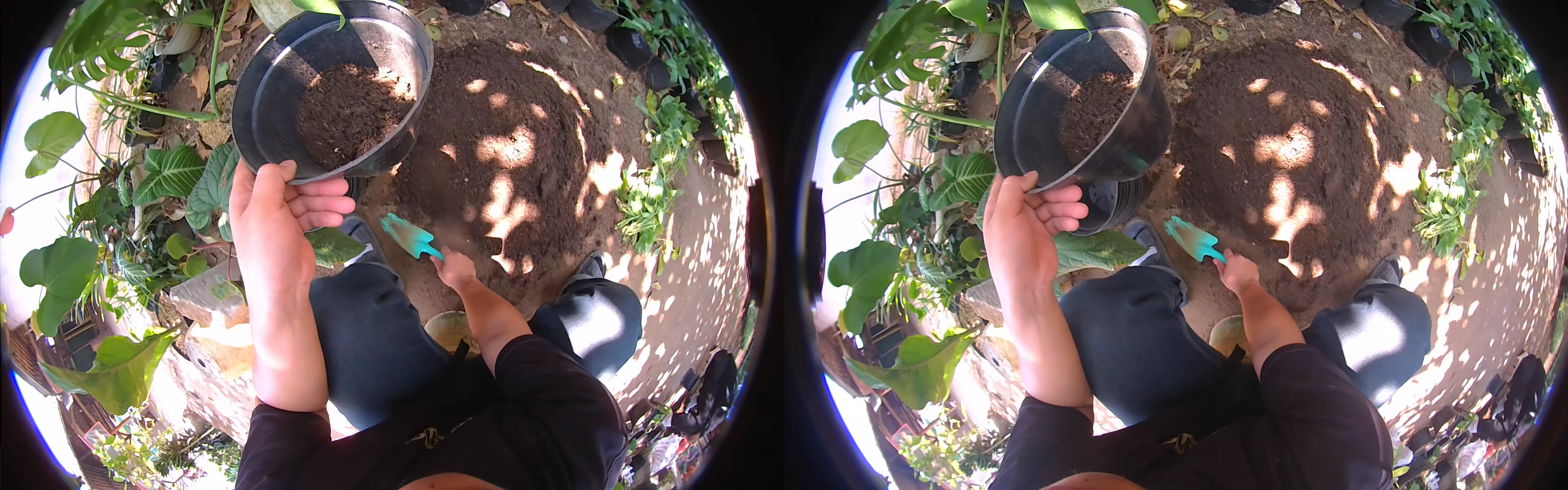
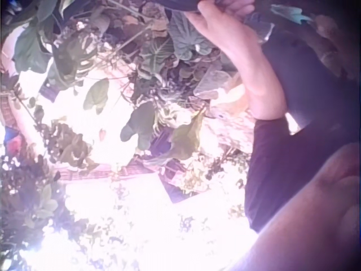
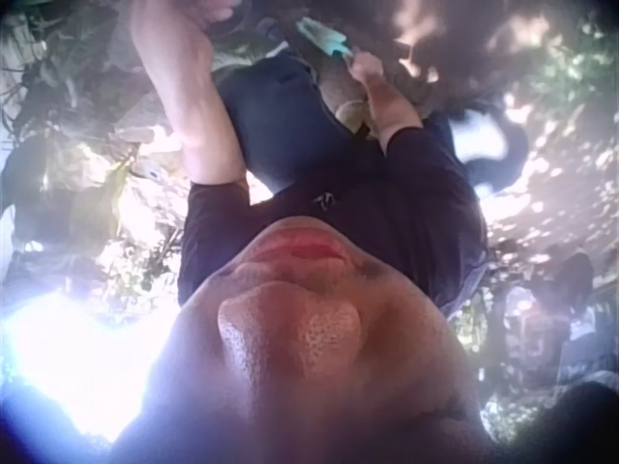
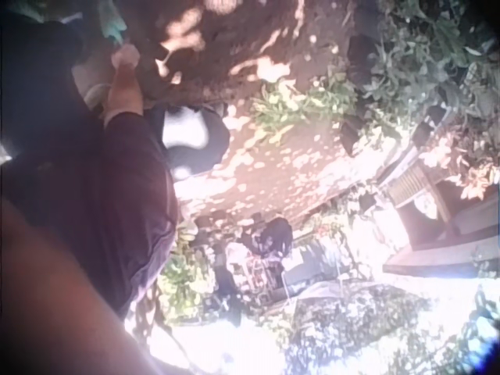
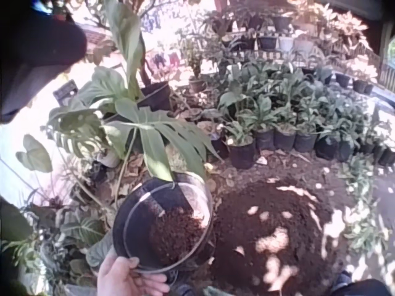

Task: The person uses a trowel to scoop soil from the ground and transfer it into a black plastic pot.

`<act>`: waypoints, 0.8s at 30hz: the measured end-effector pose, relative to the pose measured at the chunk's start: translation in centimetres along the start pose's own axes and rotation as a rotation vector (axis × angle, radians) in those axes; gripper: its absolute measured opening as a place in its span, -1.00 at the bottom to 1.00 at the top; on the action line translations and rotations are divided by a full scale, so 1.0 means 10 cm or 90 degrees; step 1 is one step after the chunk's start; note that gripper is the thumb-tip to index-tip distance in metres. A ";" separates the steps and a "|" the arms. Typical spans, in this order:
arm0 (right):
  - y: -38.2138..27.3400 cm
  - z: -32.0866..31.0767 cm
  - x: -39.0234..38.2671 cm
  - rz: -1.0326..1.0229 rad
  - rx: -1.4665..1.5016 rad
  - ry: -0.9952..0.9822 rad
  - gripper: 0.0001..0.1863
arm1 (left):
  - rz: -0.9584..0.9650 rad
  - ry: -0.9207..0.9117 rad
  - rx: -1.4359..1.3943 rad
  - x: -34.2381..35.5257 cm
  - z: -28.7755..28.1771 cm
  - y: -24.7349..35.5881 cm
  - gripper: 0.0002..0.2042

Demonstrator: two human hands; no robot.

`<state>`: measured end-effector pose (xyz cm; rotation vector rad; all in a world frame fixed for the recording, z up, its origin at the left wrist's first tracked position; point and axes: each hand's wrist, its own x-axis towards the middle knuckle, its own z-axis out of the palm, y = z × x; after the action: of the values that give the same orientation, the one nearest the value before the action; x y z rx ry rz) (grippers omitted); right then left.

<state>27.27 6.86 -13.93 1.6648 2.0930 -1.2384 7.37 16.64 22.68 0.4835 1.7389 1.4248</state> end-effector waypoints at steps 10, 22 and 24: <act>-0.34 -0.03 0.44 0.108 0.176 0.014 -0.66 | -0.017 0.018 0.023 0.04 0.07 -0.03 -0.77; -0.97 -0.05 0.87 0.234 0.398 0.079 -0.67 | 0.010 0.024 0.018 0.03 0.03 0.00 -0.76; -1.02 -0.04 0.92 0.230 0.410 0.130 -0.67 | 0.010 0.030 0.017 0.04 0.03 0.00 -0.76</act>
<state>15.29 13.52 -14.31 2.3838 1.4434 -1.7826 7.31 17.12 22.53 0.4827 1.7978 1.4360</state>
